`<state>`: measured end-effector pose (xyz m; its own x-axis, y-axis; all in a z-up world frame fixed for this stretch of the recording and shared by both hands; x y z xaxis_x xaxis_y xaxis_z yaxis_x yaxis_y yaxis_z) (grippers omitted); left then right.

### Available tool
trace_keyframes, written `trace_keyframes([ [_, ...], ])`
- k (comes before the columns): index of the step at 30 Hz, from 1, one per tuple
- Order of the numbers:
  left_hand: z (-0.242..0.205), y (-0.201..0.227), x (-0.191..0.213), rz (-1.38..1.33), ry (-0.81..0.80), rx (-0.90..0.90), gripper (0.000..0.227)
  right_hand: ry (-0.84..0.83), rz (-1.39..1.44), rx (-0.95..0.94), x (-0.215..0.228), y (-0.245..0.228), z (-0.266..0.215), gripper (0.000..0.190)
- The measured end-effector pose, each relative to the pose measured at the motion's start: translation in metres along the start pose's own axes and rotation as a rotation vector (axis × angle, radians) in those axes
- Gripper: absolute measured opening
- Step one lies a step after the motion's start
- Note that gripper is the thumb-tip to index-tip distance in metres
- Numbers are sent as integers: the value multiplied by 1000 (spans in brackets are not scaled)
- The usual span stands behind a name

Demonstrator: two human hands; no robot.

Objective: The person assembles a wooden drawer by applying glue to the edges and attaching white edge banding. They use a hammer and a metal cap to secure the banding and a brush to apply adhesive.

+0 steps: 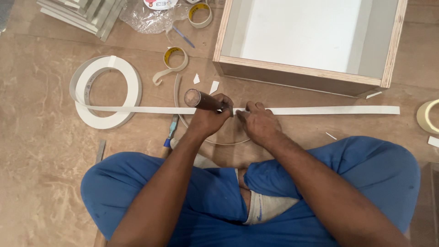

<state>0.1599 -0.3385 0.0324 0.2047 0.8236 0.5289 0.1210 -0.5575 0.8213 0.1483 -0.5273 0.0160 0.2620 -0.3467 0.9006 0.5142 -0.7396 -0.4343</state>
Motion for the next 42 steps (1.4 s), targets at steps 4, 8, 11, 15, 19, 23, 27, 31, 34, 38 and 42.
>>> trace_keyframes([
  [4,4,2,-4,-15,-28,-44,14,-35,14,-33,6,-2,0,33],
  [8,2,0,-5,48,-32,-13,16,-60,14,-40,8,-4,1,33],
  [11,2,-1,-5,27,-27,-16,17,-52,12,-27,8,-5,0,34],
  [15,5,0,-6,61,-32,-16,18,-60,-1,-21,6,-3,-1,34],
  [19,11,5,-5,3,-22,-44,14,-50,-6,-5,3,-2,-1,33],
  [23,11,15,-3,48,-39,0,16,-65,-19,-7,0,1,-3,39],
  [27,7,18,-6,0,-54,69,18,-36,36,-45,-6,5,-1,27],
  [31,10,20,-8,30,14,70,19,110,302,-89,16,13,6,40],
  [34,12,17,-13,208,29,38,21,340,628,-96,49,3,6,40],
  [38,15,4,-18,262,42,8,27,384,1140,420,105,-26,0,66],
  [42,24,-10,-25,363,-7,22,18,378,620,336,121,-48,9,64],
])
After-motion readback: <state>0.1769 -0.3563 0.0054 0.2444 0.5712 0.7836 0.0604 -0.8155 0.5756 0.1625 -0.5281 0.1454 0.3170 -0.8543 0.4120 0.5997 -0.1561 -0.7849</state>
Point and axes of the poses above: each hand's wrist, its own z-axis towards the middle knuckle, its own x-axis out of the back of the hand, y = z × x, the point moved 1 cm from there along z, towards the middle knuckle, and after that the axes turned 8 degrees about x, right-handed, at the moved point
